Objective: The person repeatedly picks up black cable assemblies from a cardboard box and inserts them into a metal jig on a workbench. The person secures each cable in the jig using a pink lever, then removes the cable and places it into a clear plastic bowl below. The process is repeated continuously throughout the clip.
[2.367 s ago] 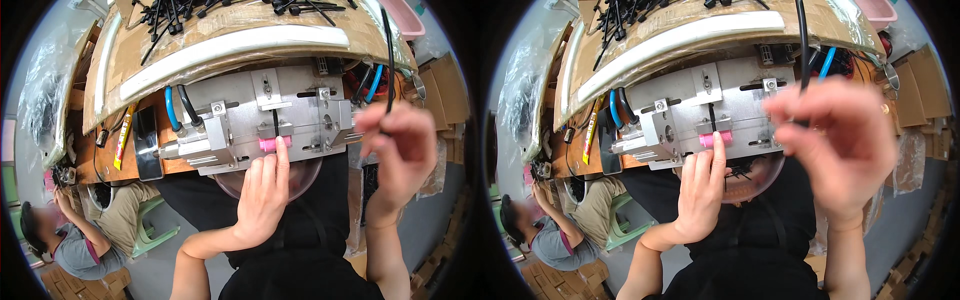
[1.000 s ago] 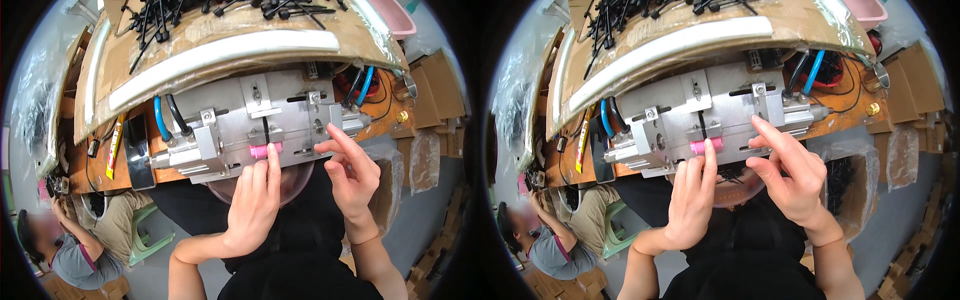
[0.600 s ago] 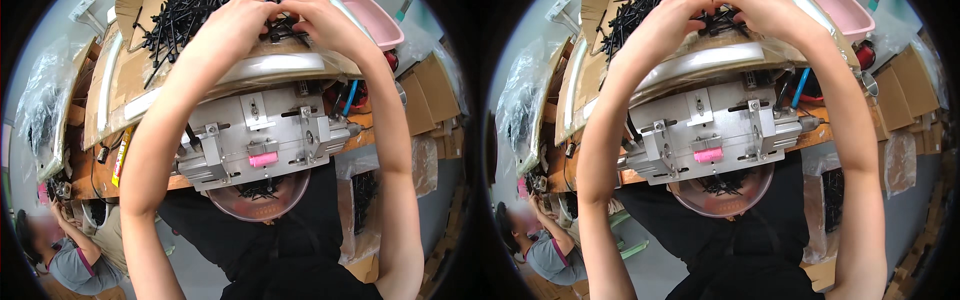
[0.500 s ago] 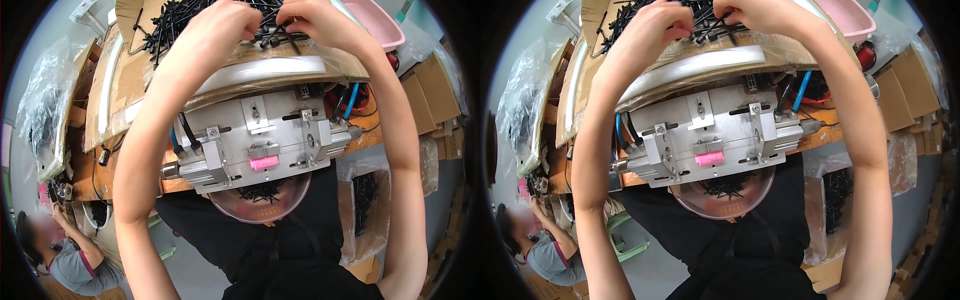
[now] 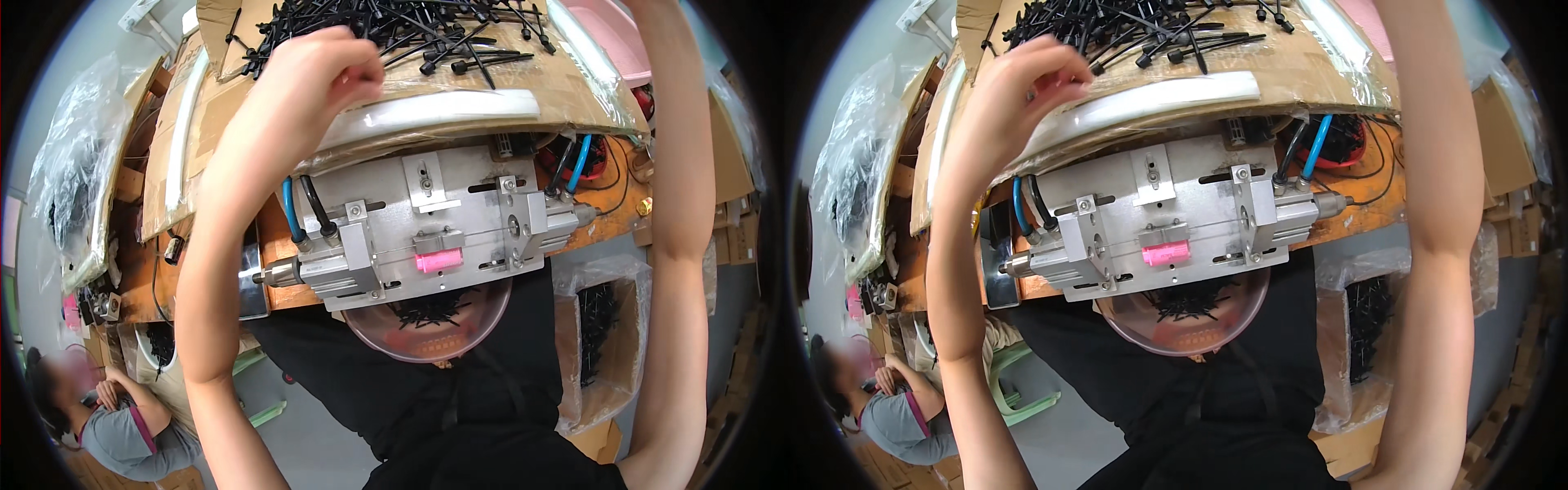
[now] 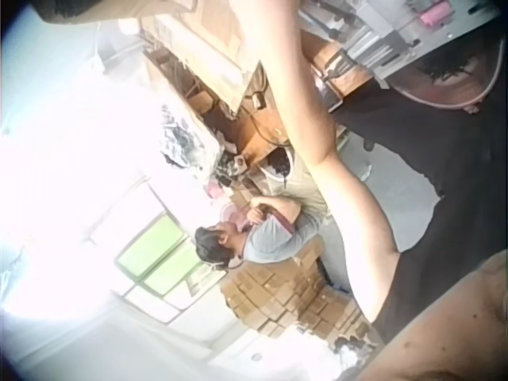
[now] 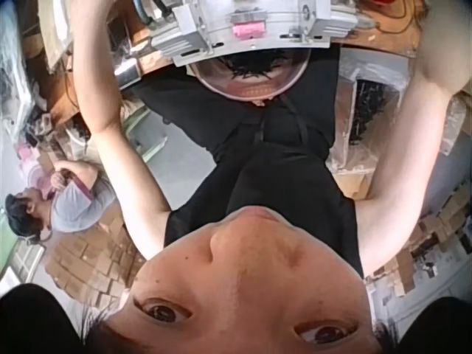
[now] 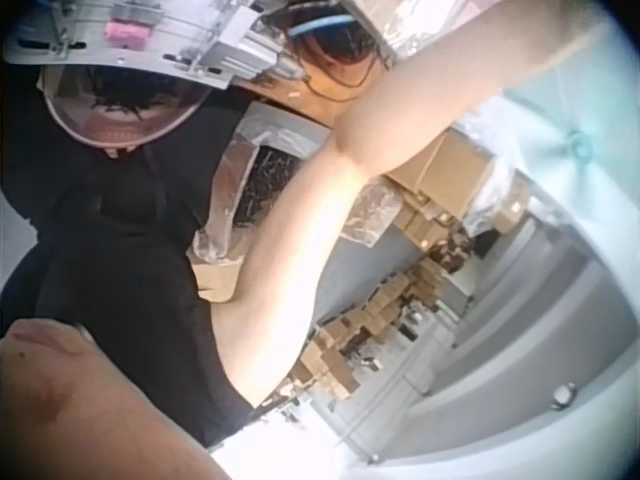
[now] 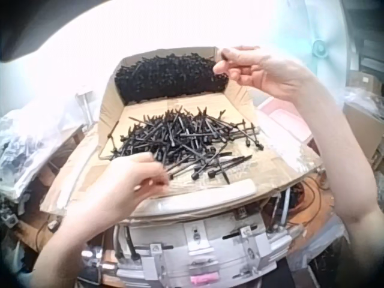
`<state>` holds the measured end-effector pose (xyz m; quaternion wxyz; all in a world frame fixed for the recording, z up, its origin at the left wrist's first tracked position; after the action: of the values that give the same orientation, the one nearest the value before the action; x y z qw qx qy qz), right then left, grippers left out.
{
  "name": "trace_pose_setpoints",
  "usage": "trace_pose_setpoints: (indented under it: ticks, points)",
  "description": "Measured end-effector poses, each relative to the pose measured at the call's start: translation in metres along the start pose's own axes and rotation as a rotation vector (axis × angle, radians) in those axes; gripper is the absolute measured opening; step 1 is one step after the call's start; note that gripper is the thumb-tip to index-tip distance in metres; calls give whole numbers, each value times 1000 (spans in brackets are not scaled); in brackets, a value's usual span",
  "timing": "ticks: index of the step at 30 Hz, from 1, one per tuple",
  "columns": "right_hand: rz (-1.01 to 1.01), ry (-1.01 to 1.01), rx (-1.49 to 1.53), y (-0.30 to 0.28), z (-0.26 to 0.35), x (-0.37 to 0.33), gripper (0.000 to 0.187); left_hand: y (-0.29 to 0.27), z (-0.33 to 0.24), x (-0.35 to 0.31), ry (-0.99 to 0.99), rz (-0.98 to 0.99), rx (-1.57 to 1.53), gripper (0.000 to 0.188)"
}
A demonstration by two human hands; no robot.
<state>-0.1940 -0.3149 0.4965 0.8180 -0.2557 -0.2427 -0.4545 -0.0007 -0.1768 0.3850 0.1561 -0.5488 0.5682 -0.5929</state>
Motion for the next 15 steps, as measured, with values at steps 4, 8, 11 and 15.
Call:
trace_pose_setpoints:
  ticks: [4,8,11,15]
  points:
    - [-62,-58,25,1,7,-42,24,-14,-19,-50,-173,-91,32,13]
    - [-198,-95,-37,5,25,-110,24,7,-67,-107,-180,-271,19,44]
    - [-226,-7,-42,4,13,-135,26,52,-114,-150,-224,-178,19,67]
    - [-213,140,-42,-32,0,-176,29,103,-132,-161,-335,-3,115,66]
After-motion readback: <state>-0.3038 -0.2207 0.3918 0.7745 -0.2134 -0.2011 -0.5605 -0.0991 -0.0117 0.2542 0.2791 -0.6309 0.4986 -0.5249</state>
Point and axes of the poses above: each hand's wrist, its own x-axis towards the middle knuckle, its own y-axis out of the palm, z = x × y, the point moved 7 cm from there along x, towards the middle knuckle, and after that the axes turned 6 degrees about -y, right-handed, at the moved point
